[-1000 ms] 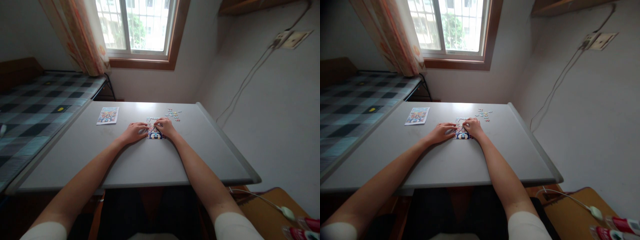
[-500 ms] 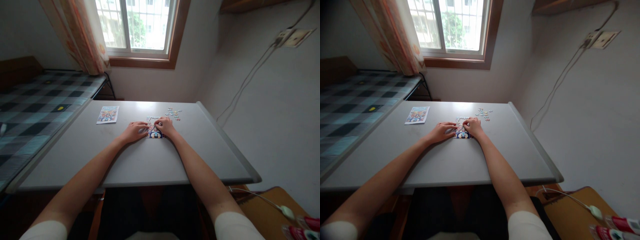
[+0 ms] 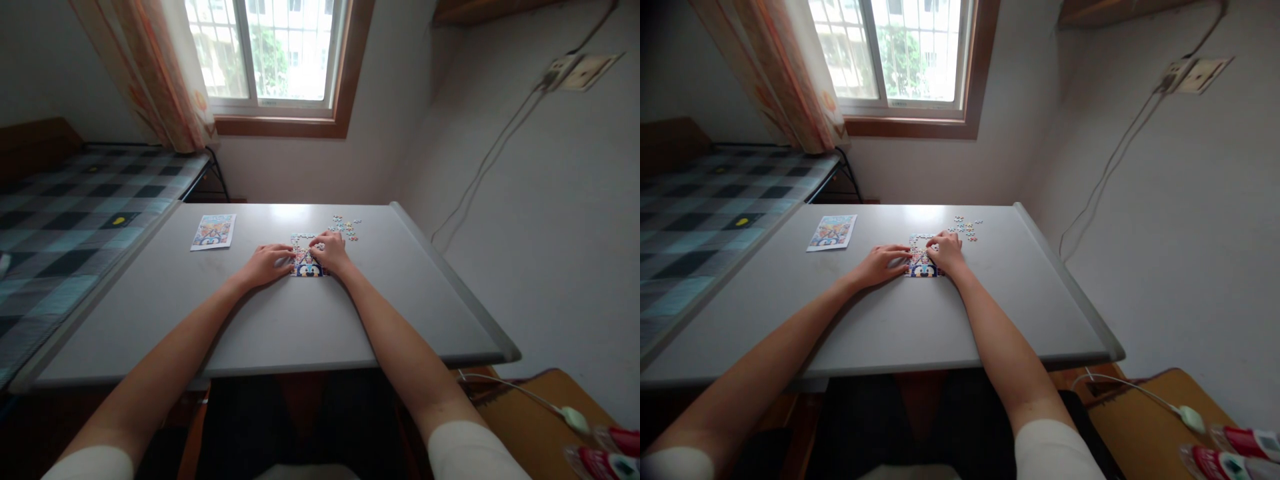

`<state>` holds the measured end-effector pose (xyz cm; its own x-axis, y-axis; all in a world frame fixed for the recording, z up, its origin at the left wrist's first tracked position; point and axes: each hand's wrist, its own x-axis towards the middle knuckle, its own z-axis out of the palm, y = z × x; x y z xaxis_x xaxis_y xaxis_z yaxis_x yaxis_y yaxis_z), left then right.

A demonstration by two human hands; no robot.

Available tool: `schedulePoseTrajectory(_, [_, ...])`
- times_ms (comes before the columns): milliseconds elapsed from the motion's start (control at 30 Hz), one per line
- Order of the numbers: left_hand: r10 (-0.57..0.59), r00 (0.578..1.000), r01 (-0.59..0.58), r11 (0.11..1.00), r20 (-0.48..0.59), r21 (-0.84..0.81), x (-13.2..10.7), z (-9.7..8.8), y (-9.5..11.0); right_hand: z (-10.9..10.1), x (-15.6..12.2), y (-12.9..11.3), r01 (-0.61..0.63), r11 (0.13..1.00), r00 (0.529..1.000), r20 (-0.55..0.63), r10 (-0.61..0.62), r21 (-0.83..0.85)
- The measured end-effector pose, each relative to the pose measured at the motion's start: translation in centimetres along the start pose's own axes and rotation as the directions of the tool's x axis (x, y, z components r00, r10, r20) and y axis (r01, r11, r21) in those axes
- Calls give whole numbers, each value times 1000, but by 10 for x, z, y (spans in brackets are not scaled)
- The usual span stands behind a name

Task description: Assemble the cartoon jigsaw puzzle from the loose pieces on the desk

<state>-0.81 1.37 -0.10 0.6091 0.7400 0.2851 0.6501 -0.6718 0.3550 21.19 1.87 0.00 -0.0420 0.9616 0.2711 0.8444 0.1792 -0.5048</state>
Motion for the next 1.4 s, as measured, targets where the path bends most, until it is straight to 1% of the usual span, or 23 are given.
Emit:
schedulePoseTrajectory(100, [-4,1000,4,1000,1,-7,0,-1,1,-1,1,1,-15,1000,999,-32,15,12])
schedulePoseTrajectory(400, [-5,1000,5,1000,11,-10,1,-1,1,1,1,0,3,1000,999,44,-2,-23])
schedulePoseTrajectory(600, [-7,1000,7,1000,-3,-19,1,0,1,-1,1,1,17,999,1000,20,-16,-44])
schedulePoseTrajectory(667, [-9,1000,9,1000,-1,-20,1,-1,1,-4,2,4,-6,1000,1000,-7,6,-30])
schedulePoseTrajectory(833, [-19,1000,19,1000,4,-15,0,-3,4,-9,5,14,-127,991,990,-48,129,37])
schedulePoseTrajectory(933, [-26,999,27,1000,-19,12,0,-4,4,-10,6,17,-167,986,985,-47,168,14])
schedulePoseTrajectory(1067, [-18,998,19,1000,-60,23,1,-4,2,-11,4,16,-173,985,985,-10,173,-27])
schedulePoseTrajectory(1167, [7,998,-6,1000,-69,20,1,-1,1,-11,3,14,-167,985,986,13,168,-49])
schedulePoseTrajectory(1300, [20,999,-19,1000,-34,22,0,1,0,-10,4,13,-157,984,987,34,160,-79])
schedulePoseTrajectory(1400, [-3,1000,3,1000,-4,31,0,1,1,-9,4,14,-155,984,986,41,159,-82])
